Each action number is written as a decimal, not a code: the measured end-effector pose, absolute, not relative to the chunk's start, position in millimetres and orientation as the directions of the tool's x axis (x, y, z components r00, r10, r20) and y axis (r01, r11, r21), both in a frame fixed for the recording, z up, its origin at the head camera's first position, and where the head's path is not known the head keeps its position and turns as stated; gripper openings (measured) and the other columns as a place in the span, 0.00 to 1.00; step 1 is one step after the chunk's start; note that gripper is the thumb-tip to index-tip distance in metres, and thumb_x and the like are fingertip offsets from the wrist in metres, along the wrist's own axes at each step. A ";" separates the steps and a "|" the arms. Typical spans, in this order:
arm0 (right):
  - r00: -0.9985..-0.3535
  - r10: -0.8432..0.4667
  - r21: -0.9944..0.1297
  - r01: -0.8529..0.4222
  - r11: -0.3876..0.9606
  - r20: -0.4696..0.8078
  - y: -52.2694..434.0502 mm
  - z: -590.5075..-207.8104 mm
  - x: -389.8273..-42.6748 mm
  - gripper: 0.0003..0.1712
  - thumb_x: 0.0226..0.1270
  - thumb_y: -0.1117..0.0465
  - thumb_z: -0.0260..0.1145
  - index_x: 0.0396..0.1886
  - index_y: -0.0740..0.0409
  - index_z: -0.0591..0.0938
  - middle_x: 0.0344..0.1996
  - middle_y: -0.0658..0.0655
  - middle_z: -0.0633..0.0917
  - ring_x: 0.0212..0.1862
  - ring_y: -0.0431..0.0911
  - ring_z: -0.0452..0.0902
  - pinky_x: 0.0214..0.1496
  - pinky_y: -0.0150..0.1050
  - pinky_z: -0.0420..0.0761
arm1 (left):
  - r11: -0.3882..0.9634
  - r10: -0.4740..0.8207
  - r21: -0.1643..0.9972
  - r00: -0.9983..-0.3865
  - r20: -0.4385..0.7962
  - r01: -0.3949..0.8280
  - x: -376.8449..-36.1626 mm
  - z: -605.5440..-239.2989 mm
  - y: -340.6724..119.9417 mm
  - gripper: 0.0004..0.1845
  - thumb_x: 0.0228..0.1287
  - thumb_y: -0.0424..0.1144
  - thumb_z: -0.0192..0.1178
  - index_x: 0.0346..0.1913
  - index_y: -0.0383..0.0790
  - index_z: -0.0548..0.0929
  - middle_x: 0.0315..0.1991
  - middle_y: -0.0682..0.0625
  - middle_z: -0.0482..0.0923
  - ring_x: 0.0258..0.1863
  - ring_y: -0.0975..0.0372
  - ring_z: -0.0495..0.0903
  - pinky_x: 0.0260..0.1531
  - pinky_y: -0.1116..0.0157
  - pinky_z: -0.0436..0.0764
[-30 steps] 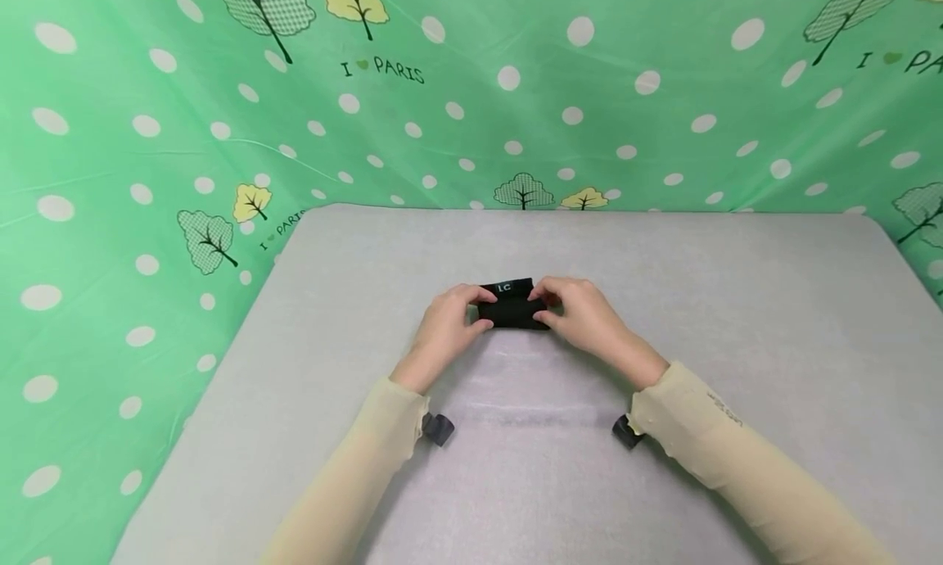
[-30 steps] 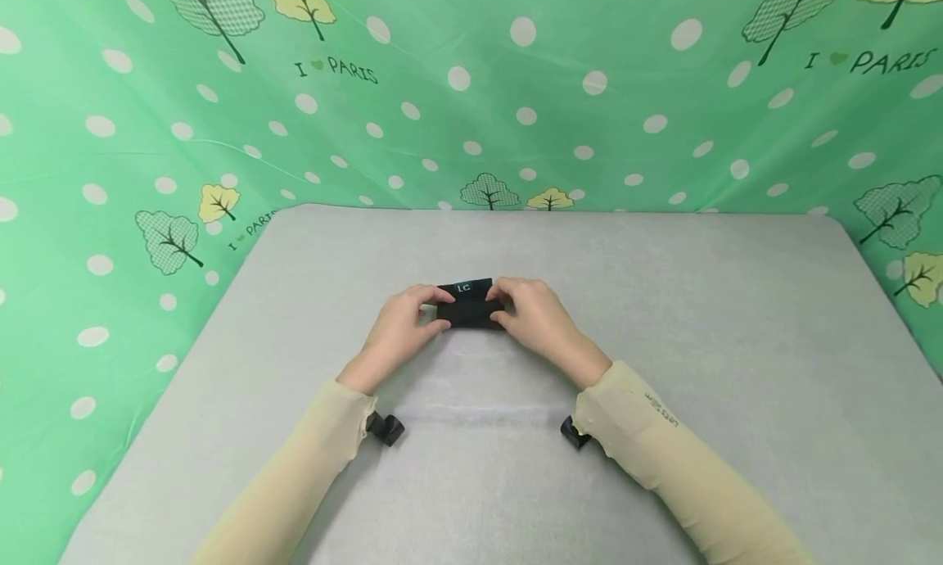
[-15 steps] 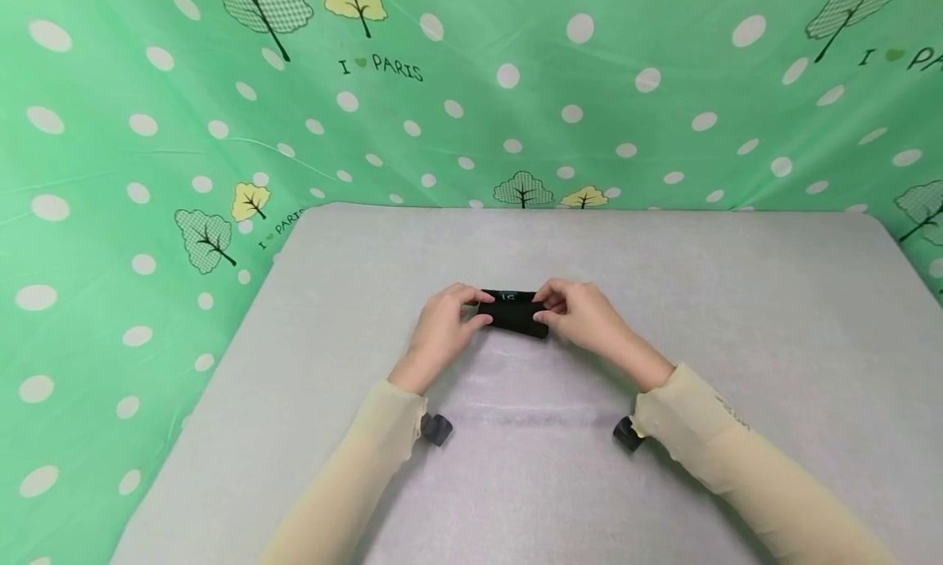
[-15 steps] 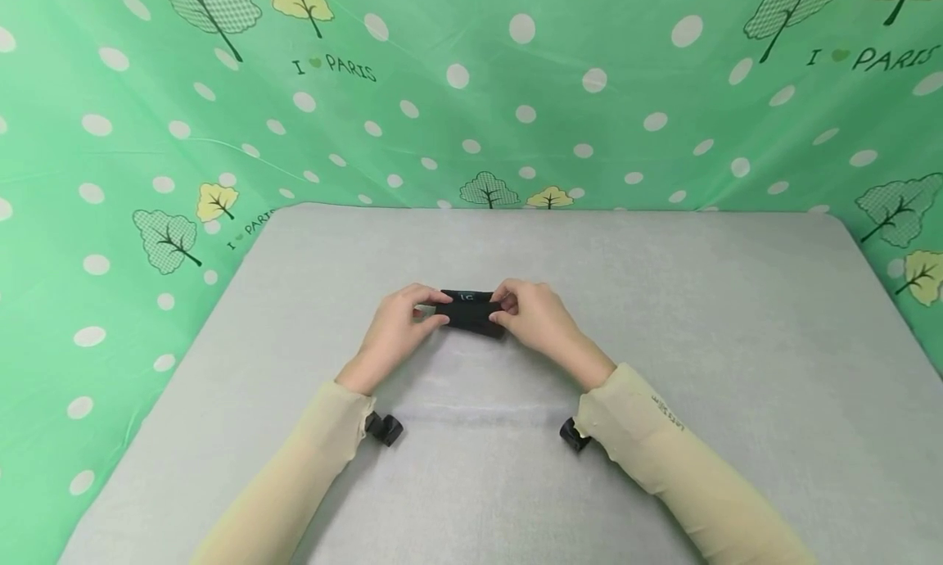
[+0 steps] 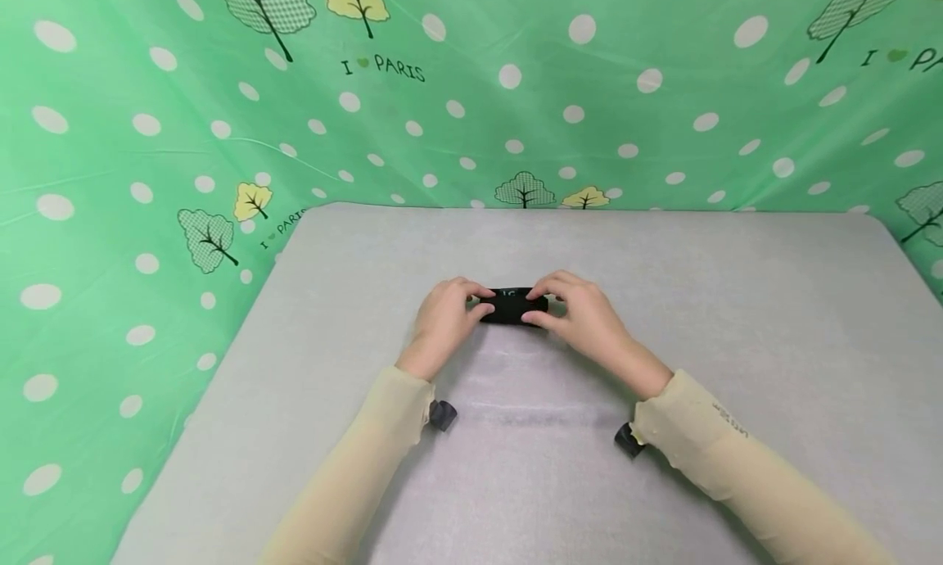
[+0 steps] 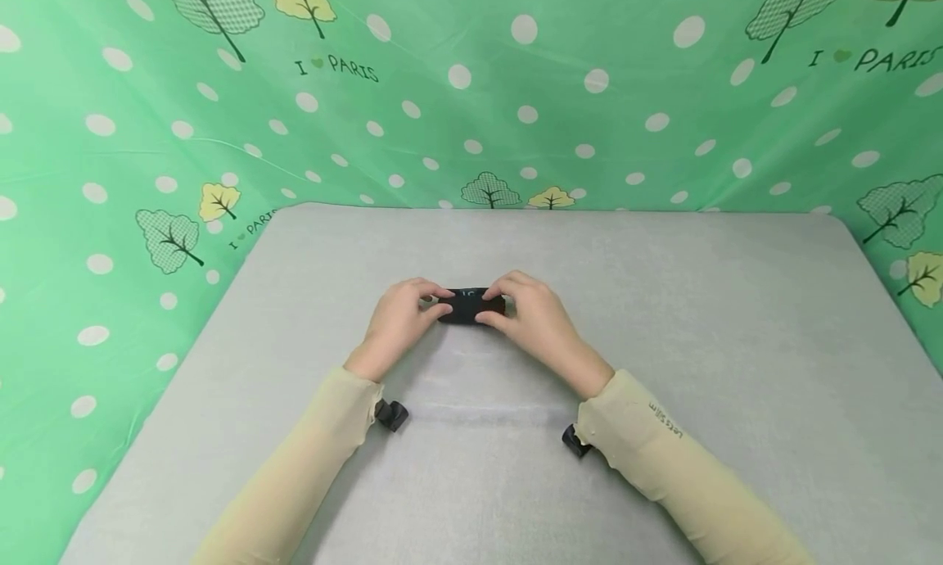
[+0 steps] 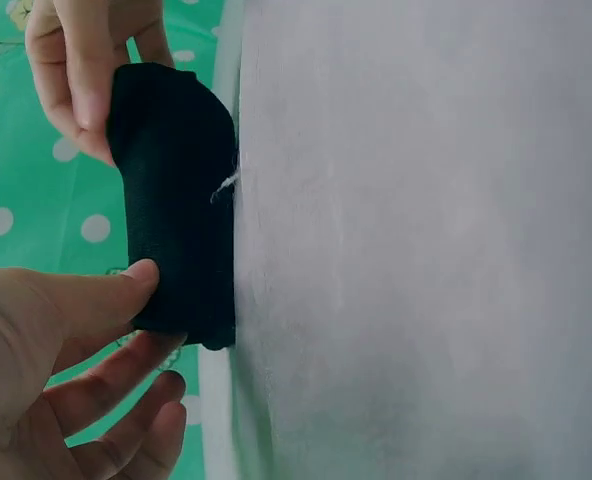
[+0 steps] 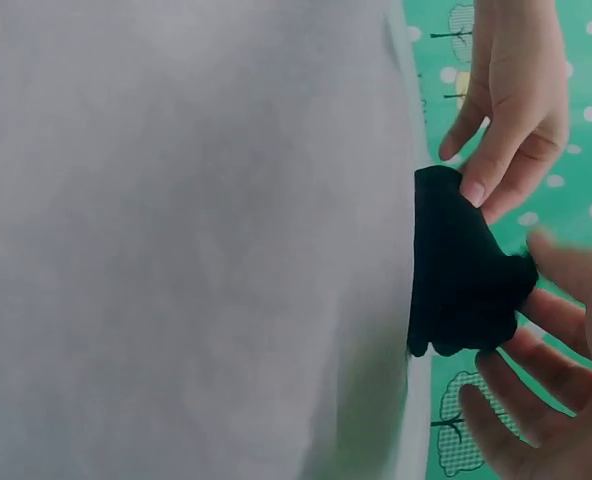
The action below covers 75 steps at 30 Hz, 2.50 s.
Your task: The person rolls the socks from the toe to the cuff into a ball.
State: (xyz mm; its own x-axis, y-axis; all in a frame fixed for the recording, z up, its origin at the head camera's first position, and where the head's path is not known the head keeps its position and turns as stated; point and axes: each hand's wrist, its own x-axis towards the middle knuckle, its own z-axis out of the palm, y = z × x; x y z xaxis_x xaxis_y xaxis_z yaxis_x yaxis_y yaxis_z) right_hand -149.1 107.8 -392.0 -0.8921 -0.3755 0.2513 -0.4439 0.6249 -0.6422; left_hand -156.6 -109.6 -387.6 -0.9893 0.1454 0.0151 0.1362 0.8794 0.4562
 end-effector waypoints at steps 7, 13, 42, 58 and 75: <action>-0.910 -0.367 -0.620 -0.404 0.673 0.194 107.9 -389.7 -151.8 0.15 0.59 0.59 0.76 0.46 0.55 0.87 0.50 0.56 0.86 0.55 0.55 0.82 0.58 0.52 0.80 | 0.858 0.140 0.495 -0.990 0.033 0.138 -157.9 -390.7 -110.7 0.12 0.63 0.46 0.69 0.49 0.52 0.88 0.50 0.53 0.86 0.49 0.58 0.84 0.51 0.59 0.81; -0.923 -0.355 -0.644 -0.362 0.674 0.148 108.9 -389.1 -159.8 0.14 0.62 0.60 0.74 0.47 0.57 0.87 0.50 0.59 0.87 0.55 0.56 0.83 0.57 0.52 0.81 | 0.836 0.213 0.495 -0.972 0.102 0.235 -153.9 -390.8 -112.3 0.13 0.62 0.40 0.70 0.50 0.49 0.86 0.54 0.52 0.82 0.54 0.57 0.81 0.57 0.58 0.79; -0.897 -0.437 -0.497 -0.410 0.765 0.068 97.8 -391.9 -174.2 0.29 0.56 0.61 0.78 0.57 0.61 0.79 0.56 0.62 0.83 0.61 0.57 0.78 0.65 0.54 0.76 | 0.935 0.158 0.313 -0.986 0.059 0.168 -162.8 -387.3 -104.1 0.14 0.65 0.44 0.67 0.53 0.54 0.86 0.57 0.55 0.80 0.55 0.55 0.79 0.49 0.57 0.83; -0.923 -0.378 -0.735 -0.211 0.645 -0.067 120.2 -379.6 -165.6 0.17 0.64 0.52 0.65 0.42 0.62 0.82 0.31 0.59 0.83 0.33 0.47 0.75 0.36 0.37 0.73 | 0.853 0.462 0.212 -0.879 0.115 0.476 -146.8 -381.6 -77.6 0.31 0.62 0.50 0.69 0.67 0.49 0.74 0.62 0.53 0.78 0.63 0.56 0.76 0.73 0.51 0.64; -0.935 -0.326 -0.881 -0.270 0.388 0.143 135.5 -378.4 -136.1 0.15 0.63 0.65 0.72 0.48 0.66 0.80 0.45 0.64 0.86 0.46 0.51 0.84 0.50 0.37 0.83 | 0.473 0.270 0.831 -0.946 0.178 0.291 -137.4 -383.3 -69.7 0.32 0.65 0.42 0.66 0.68 0.41 0.67 0.56 0.42 0.80 0.45 0.52 0.84 0.43 0.59 0.86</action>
